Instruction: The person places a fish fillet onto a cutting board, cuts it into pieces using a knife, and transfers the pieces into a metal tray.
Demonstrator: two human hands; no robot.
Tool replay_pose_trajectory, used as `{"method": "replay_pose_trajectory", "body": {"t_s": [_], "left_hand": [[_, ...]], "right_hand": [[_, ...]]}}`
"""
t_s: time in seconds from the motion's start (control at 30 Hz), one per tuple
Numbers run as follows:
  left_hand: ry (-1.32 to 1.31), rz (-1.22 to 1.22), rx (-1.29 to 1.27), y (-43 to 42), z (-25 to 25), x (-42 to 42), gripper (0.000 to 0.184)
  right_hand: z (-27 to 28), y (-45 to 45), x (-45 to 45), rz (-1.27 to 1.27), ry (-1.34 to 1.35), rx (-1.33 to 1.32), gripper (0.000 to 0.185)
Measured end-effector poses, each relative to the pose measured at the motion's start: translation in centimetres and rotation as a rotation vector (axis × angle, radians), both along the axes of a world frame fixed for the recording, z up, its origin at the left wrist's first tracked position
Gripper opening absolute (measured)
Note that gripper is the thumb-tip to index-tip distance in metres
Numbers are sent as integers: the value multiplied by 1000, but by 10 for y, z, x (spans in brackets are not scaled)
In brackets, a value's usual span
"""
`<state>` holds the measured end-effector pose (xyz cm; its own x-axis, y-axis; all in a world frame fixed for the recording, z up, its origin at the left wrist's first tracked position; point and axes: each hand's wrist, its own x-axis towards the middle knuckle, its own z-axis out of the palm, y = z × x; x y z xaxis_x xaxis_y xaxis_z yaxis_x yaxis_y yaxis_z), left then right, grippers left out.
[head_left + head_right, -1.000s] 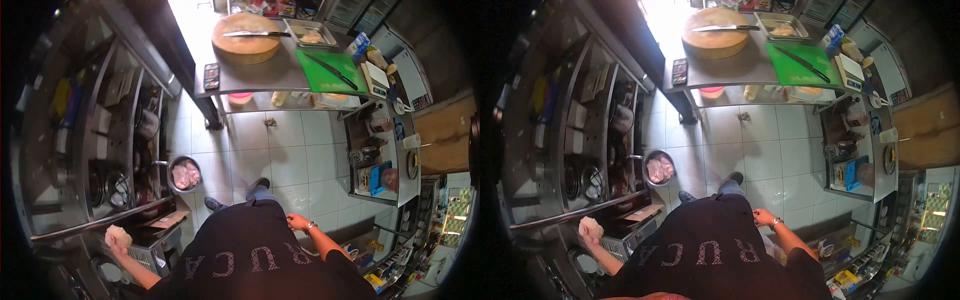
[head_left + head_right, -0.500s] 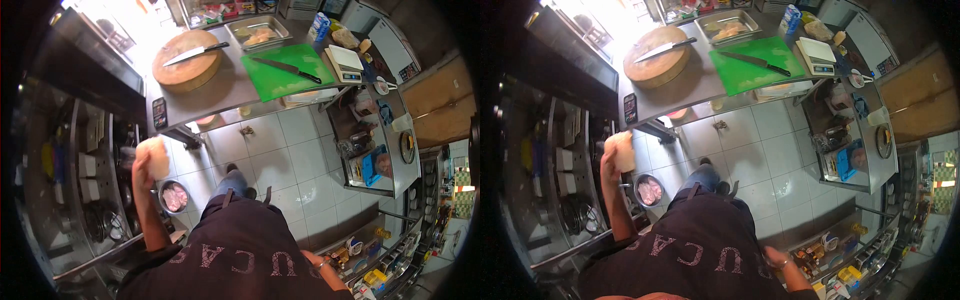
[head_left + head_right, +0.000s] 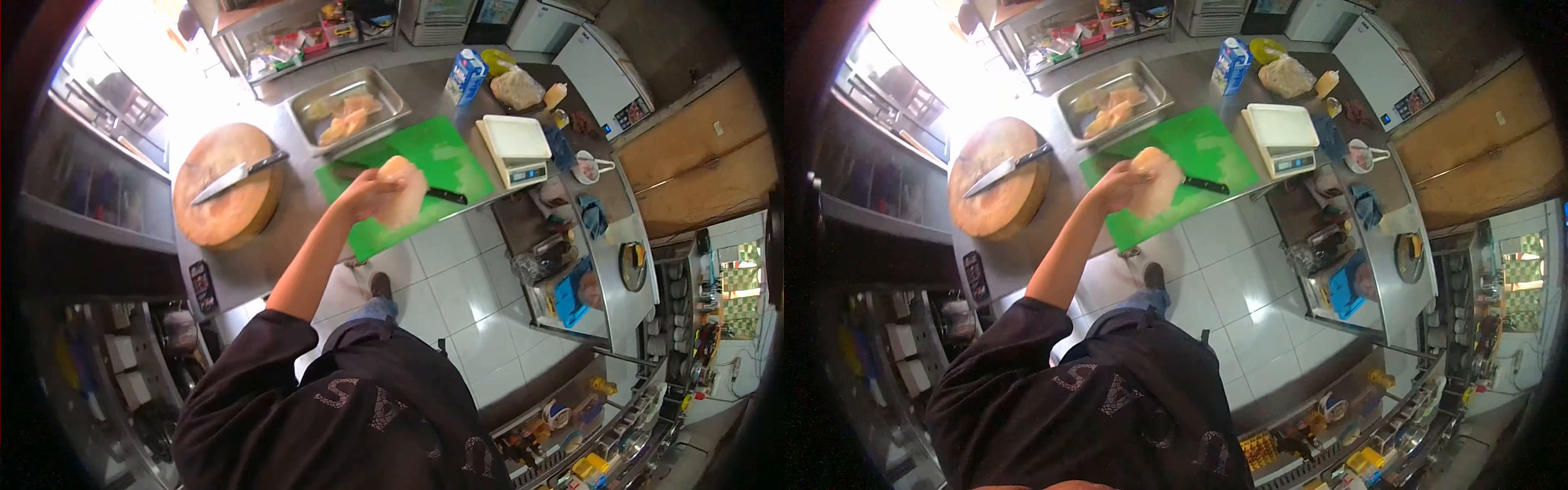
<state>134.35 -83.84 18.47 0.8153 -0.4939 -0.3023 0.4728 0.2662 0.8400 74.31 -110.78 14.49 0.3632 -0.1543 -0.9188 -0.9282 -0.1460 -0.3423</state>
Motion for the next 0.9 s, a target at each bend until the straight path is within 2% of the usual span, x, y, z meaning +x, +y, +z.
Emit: {"method": "replay_pose_trajectory", "body": {"t_s": [0.07,0.2,0.27,0.3,0.33,0.4,0.53,0.6,0.63,0.67,0.7,0.73,0.77,0.87,0.9], "left_hand": [[20,-233,-39,-41,-7,53,46],[-11,-414,138,-82,-40,145,45],[110,-499,172,-89,-63,180,41],[70,-455,348,-91,-70,191,38],[76,-447,346,-90,-82,203,38],[-35,-480,685,-79,-91,220,37],[-100,-362,712,-48,-75,205,41],[-164,-385,992,-42,-69,192,46],[-245,-383,1137,-38,-87,194,50],[-225,-342,1140,-31,-106,193,50],[-330,-218,1099,-26,-132,187,52],[-439,-98,1058,-24,-124,175,53],[-373,-98,1128,-29,-115,164,53],[-466,71,1202,-31,-132,148,51],[-495,113,1271,-34,-135,140,39]], "right_hand": [[0,-10,26,-24,-4,-50,33],[4,-24,62,-70,-16,-113,32],[2,-32,75,-80,-17,-128,31],[0,-37,80,-79,-16,-131,31],[-1,-43,85,-74,-12,-136,31],[-7,-56,95,-50,-2,-135,30],[-20,-90,117,35,10,-121,29],[-25,-113,133,109,13,-114,28],[-26,-127,142,153,11,-112,28],[-27,-141,152,203,12,-109,28],[-27,-156,162,257,12,-109,28],[-26,-169,172,313,12,-105,27],[-25,-184,184,378,10,-107,27],[-8,-227,233,651,-28,-144,27],[2,-237,258,770,-114,-208,26]]}}
